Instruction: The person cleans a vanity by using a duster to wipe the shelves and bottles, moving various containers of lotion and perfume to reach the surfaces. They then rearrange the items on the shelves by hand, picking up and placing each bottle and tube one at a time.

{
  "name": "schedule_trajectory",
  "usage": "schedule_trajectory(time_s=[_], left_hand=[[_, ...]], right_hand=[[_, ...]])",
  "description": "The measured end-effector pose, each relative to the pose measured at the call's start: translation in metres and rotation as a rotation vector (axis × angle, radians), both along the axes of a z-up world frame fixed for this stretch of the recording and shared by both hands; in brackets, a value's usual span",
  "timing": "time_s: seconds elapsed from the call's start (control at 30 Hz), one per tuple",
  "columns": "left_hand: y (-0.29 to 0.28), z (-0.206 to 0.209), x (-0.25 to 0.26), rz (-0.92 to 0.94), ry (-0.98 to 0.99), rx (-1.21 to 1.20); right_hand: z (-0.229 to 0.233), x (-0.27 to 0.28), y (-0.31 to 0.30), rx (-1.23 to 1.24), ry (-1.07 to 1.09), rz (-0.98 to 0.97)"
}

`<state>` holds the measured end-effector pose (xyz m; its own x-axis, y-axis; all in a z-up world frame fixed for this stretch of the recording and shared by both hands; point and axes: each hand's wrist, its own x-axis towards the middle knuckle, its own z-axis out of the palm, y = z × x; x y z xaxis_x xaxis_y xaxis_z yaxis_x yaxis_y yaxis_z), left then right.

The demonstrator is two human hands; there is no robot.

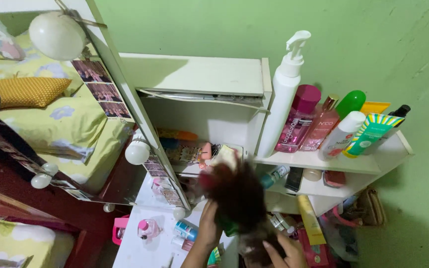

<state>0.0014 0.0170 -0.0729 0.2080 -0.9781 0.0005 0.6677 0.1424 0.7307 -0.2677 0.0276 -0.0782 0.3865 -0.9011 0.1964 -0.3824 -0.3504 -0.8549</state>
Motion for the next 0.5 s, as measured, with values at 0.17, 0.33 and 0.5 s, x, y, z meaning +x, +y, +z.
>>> schedule_trajectory(time_s=[0.17, 0.33, 0.5], left_hand=[[-0.001, -0.006, -0.006, -0.035, 0.164, 0.093], [-0.004, 0.001, -0.005, -0.040, 0.171, 0.008], [-0.005, -0.022, -0.005, -0.046, 0.187, -0.006]], right_hand=[[-0.018, 0.003, 0.004, -0.204, -0.020, 0.003], [0.033, 0.023, 0.012, 0.017, 0.078, -0.221], [0.010, 0.017, 0.011, -0.138, -0.038, 0.034]])
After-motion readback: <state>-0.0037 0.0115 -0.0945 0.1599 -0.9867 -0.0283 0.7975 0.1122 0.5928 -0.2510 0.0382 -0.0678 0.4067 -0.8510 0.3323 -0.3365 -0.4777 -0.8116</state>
